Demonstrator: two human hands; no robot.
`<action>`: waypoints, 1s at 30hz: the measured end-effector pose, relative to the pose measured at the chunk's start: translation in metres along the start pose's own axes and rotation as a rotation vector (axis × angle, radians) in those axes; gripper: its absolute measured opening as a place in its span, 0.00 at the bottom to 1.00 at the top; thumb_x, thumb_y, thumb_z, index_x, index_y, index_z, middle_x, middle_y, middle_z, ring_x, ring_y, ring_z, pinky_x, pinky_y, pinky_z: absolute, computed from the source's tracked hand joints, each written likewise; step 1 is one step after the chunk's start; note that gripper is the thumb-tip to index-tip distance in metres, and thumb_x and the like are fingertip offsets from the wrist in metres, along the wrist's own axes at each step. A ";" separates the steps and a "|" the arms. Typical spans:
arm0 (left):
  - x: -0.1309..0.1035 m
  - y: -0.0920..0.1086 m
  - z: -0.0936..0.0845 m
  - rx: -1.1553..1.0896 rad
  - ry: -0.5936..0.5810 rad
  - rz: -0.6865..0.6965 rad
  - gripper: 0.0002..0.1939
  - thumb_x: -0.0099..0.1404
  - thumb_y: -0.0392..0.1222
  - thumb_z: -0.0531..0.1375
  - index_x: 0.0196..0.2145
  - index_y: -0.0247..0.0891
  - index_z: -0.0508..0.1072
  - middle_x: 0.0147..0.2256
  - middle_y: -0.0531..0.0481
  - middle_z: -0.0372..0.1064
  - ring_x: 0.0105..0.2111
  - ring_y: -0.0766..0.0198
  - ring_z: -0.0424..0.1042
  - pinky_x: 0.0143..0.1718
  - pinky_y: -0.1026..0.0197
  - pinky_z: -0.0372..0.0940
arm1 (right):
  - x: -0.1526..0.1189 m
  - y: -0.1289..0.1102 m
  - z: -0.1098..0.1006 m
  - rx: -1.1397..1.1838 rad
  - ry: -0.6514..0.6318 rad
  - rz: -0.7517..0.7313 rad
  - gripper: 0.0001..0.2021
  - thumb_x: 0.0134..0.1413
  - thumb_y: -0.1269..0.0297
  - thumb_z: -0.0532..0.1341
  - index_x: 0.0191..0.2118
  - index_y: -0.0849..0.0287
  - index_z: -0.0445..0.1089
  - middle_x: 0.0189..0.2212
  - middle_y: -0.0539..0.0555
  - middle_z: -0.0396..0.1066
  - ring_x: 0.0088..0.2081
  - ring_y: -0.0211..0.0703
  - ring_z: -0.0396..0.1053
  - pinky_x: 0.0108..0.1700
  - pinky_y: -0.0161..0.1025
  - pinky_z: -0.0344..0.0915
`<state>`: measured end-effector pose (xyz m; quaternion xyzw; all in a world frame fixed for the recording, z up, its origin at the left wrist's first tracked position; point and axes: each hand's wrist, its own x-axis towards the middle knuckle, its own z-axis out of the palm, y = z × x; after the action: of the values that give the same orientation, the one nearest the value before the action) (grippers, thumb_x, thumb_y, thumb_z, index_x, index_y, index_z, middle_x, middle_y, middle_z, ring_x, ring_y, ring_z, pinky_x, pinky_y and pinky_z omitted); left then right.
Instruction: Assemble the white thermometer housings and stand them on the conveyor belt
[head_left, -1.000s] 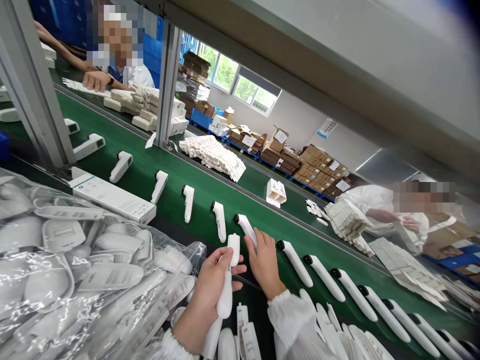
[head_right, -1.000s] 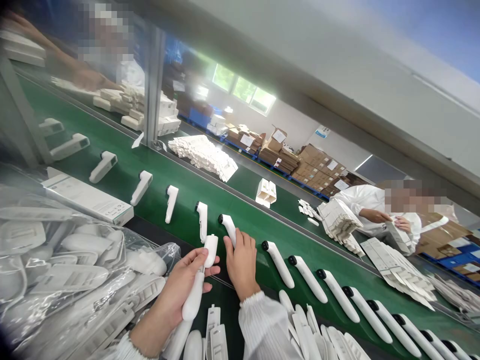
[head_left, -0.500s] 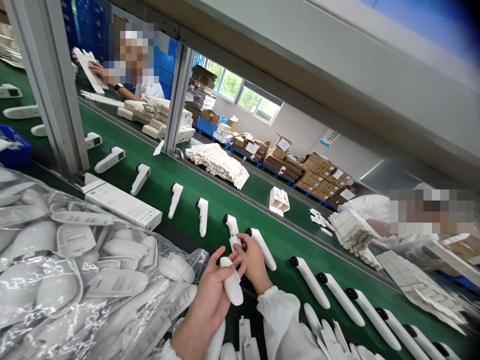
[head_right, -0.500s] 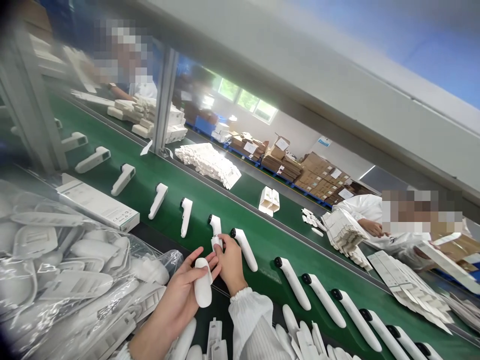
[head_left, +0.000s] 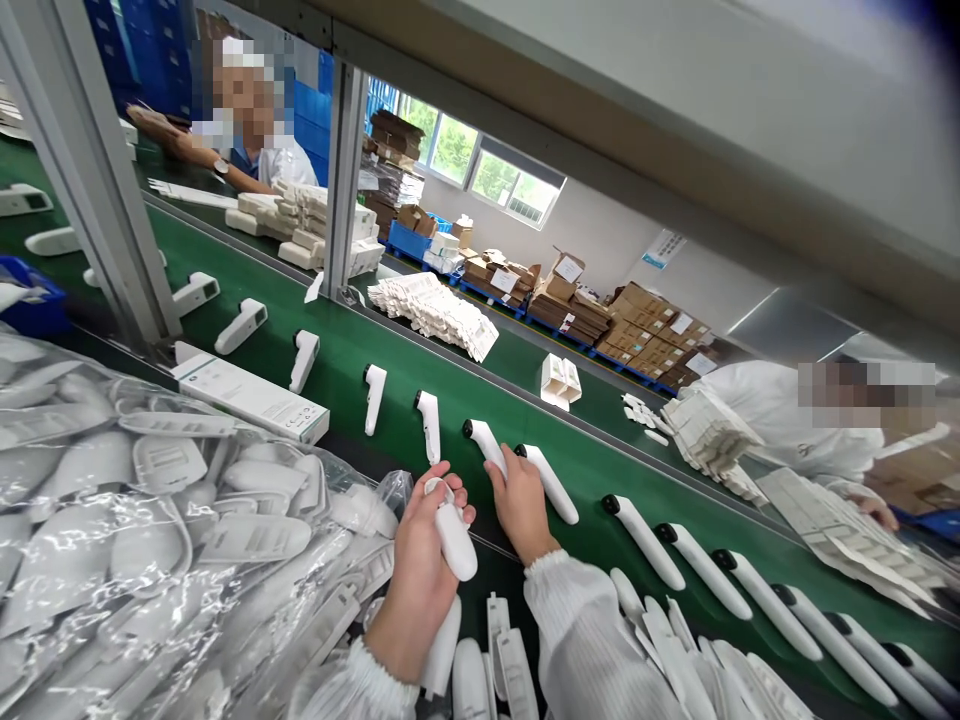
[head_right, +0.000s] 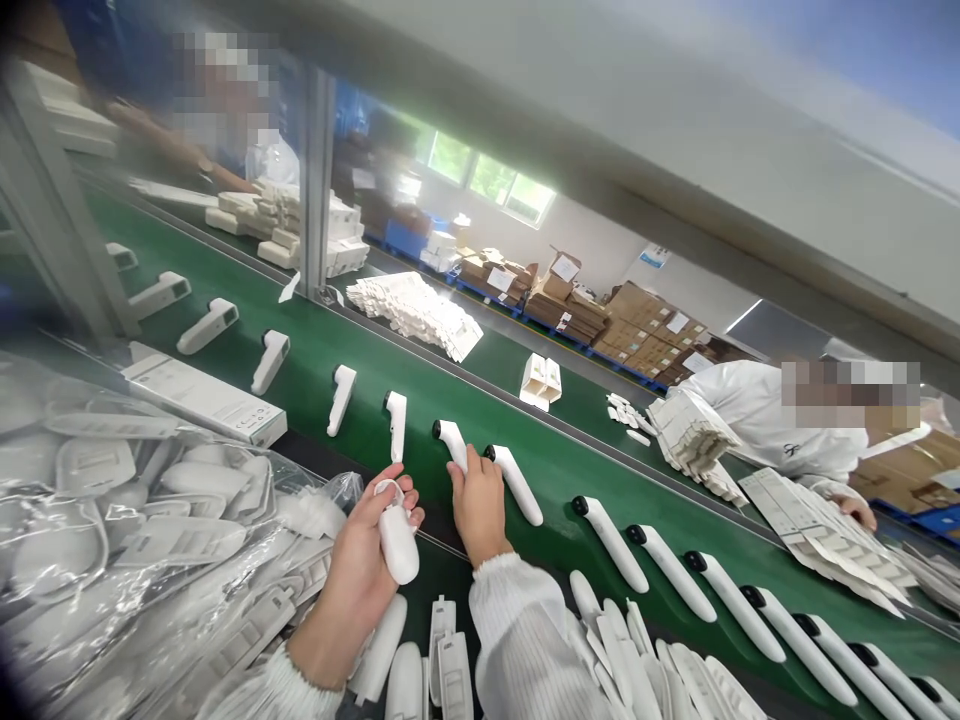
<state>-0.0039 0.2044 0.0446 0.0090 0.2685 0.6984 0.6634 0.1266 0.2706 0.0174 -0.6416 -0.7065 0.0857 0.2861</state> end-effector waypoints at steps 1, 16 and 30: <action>-0.001 0.000 0.000 0.023 -0.010 0.027 0.15 0.59 0.35 0.63 0.45 0.38 0.70 0.33 0.52 0.65 0.28 0.69 0.64 0.27 0.66 0.63 | -0.010 -0.006 -0.007 0.126 0.002 0.045 0.23 0.63 0.56 0.55 0.58 0.63 0.67 0.49 0.66 0.72 0.53 0.59 0.68 0.54 0.52 0.63; 0.007 0.011 -0.010 0.324 0.014 0.360 0.20 0.57 0.35 0.60 0.48 0.50 0.68 0.39 0.57 0.59 0.34 0.70 0.62 0.36 0.70 0.60 | -0.018 -0.033 -0.034 0.893 -0.422 0.357 0.17 0.45 0.54 0.69 0.39 0.60 0.77 0.32 0.53 0.75 0.31 0.42 0.69 0.32 0.36 0.63; 0.010 -0.003 -0.009 0.525 -0.020 0.258 0.16 0.54 0.51 0.69 0.35 0.38 0.73 0.34 0.51 0.73 0.37 0.64 0.70 0.41 0.63 0.66 | 0.023 -0.008 0.039 -0.141 -0.069 -0.100 0.22 0.64 0.70 0.49 0.59 0.69 0.66 0.40 0.65 0.74 0.42 0.53 0.72 0.44 0.44 0.66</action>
<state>-0.0061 0.2105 0.0322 0.2215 0.4299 0.6837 0.5466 0.0993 0.3010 -0.0035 -0.6207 -0.7514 0.0435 0.2195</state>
